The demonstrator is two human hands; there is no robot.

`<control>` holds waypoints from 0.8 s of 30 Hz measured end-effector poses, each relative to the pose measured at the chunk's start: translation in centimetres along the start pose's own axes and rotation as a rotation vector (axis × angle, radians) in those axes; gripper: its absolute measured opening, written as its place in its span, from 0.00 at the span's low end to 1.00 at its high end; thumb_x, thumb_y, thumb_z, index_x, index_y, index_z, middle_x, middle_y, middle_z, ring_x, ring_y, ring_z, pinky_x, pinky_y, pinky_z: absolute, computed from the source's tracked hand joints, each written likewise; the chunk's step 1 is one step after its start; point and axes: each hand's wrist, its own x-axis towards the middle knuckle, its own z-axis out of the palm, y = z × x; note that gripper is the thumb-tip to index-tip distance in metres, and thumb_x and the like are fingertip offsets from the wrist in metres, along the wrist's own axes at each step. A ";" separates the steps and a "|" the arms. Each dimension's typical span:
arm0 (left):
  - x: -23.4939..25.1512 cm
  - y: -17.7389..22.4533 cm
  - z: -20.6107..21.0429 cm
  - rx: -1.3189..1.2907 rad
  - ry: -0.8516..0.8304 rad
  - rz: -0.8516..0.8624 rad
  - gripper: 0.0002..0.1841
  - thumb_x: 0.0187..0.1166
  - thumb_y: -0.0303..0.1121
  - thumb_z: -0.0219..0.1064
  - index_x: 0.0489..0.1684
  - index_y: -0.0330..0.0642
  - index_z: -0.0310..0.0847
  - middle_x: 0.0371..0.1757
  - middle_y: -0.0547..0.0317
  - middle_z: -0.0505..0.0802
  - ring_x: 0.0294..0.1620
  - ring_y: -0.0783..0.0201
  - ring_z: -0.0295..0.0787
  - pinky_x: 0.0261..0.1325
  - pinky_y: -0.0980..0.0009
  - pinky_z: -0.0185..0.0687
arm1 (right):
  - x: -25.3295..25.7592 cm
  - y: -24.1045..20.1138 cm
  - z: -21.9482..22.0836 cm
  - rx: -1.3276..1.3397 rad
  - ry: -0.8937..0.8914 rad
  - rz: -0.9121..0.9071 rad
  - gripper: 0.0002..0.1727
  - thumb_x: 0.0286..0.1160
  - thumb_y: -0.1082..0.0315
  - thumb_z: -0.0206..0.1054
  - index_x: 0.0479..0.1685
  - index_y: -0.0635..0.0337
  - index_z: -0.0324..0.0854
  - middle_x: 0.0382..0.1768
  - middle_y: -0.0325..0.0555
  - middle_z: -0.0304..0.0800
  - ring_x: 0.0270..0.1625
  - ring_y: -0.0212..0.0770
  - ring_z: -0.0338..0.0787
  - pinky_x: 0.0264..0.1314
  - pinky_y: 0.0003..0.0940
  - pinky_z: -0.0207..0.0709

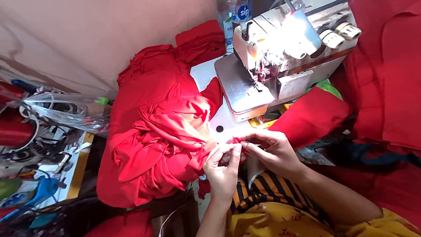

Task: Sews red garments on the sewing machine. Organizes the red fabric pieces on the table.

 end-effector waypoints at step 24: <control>8.4 1.1 1.4 0.192 -0.257 0.189 0.06 0.73 0.32 0.69 0.32 0.42 0.91 0.37 0.69 0.93 0.50 0.79 0.84 0.64 0.76 0.74 | -0.3 2.2 -5.0 -0.022 0.001 -0.007 0.07 0.76 0.66 0.69 0.34 0.60 0.88 0.41 0.34 0.89 0.39 0.17 0.85 0.40 0.11 0.80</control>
